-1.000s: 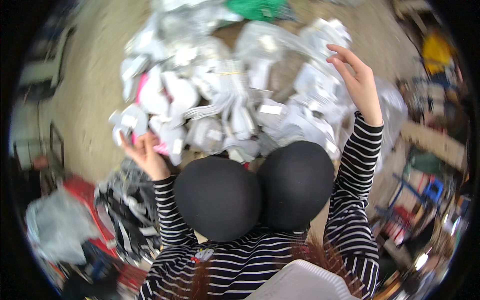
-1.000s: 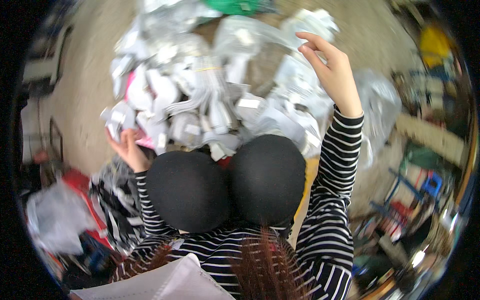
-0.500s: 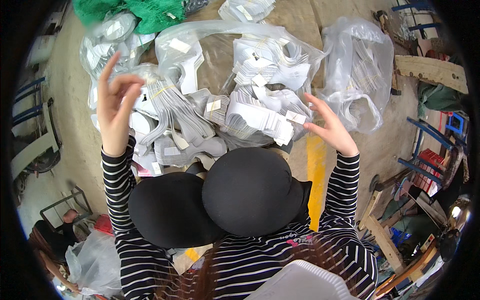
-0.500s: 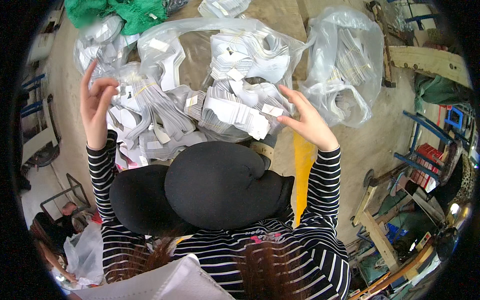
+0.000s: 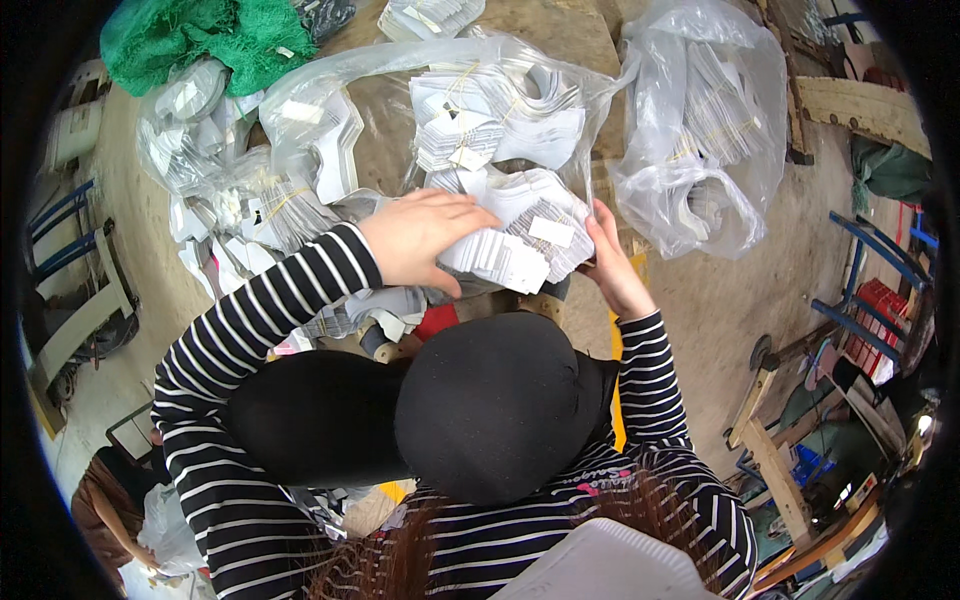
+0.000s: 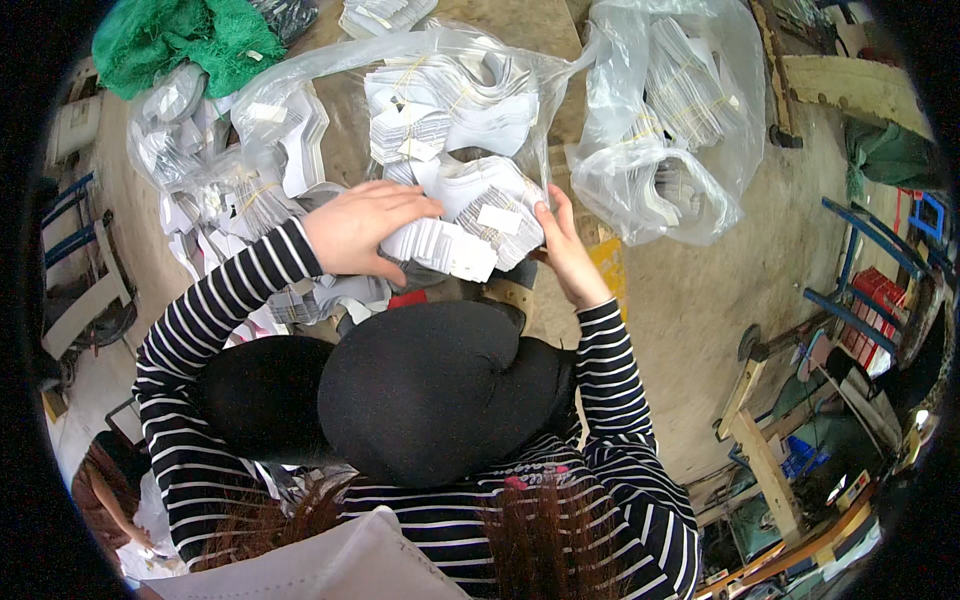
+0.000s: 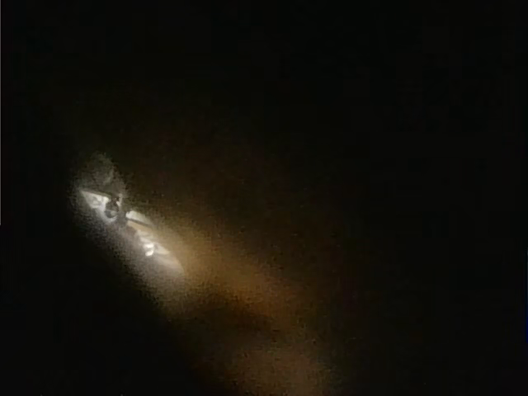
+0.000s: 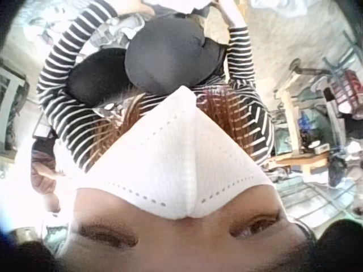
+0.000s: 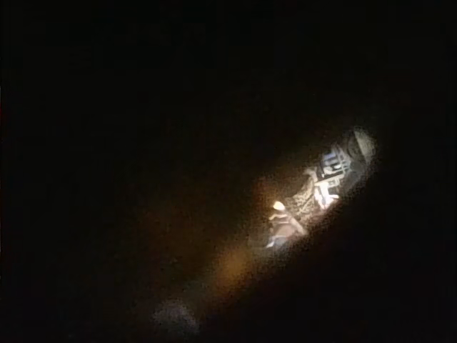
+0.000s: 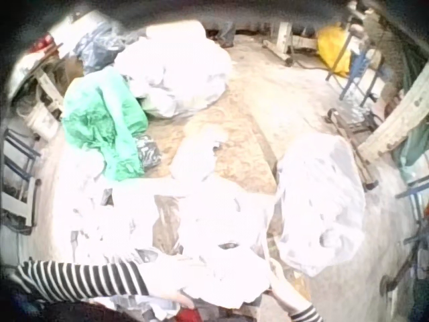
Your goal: The person sits on the floor and sorts through a large pile of white paper items, picking them up, separating them, and placing them into plastic bags. The person handles the items by hand, occasionally bundling them with rubber bands.
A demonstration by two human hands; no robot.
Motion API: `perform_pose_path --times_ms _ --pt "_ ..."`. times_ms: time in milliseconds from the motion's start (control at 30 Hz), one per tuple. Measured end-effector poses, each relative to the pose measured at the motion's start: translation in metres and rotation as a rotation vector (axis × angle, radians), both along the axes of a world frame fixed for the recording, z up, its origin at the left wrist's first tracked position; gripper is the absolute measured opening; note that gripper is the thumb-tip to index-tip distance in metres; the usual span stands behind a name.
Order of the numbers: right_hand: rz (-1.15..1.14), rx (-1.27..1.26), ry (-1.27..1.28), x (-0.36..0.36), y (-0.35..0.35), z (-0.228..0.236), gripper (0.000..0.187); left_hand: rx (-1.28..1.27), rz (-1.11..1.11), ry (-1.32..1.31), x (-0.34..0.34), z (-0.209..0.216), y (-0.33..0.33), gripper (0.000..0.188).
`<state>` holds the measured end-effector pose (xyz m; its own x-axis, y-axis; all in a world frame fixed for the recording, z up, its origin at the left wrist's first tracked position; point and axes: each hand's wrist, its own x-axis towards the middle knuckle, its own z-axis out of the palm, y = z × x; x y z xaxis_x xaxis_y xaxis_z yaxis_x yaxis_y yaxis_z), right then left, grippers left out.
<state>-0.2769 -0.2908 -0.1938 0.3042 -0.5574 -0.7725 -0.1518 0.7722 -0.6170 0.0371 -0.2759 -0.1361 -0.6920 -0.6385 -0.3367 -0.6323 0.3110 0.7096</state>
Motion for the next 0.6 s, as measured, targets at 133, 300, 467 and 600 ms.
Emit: perform_pose_path --times_ms 133,300,467,600 --pt "-0.138 -0.005 0.020 0.010 -0.004 -0.013 0.064 -0.038 0.065 0.043 -0.017 -0.016 0.000 0.067" --pt "-0.268 -0.027 -0.022 0.020 -0.008 -0.013 0.041 -0.124 0.314 0.107 0.002 -0.019 0.003 0.048" --pt "-0.342 -0.145 -0.067 0.049 -0.051 -0.021 0.030 -0.017 0.742 0.261 0.041 -0.019 0.009 0.054" --pt "-0.378 -0.166 -0.114 0.074 -0.101 -0.030 0.029 -0.006 0.919 0.299 0.047 -0.017 0.002 0.079"
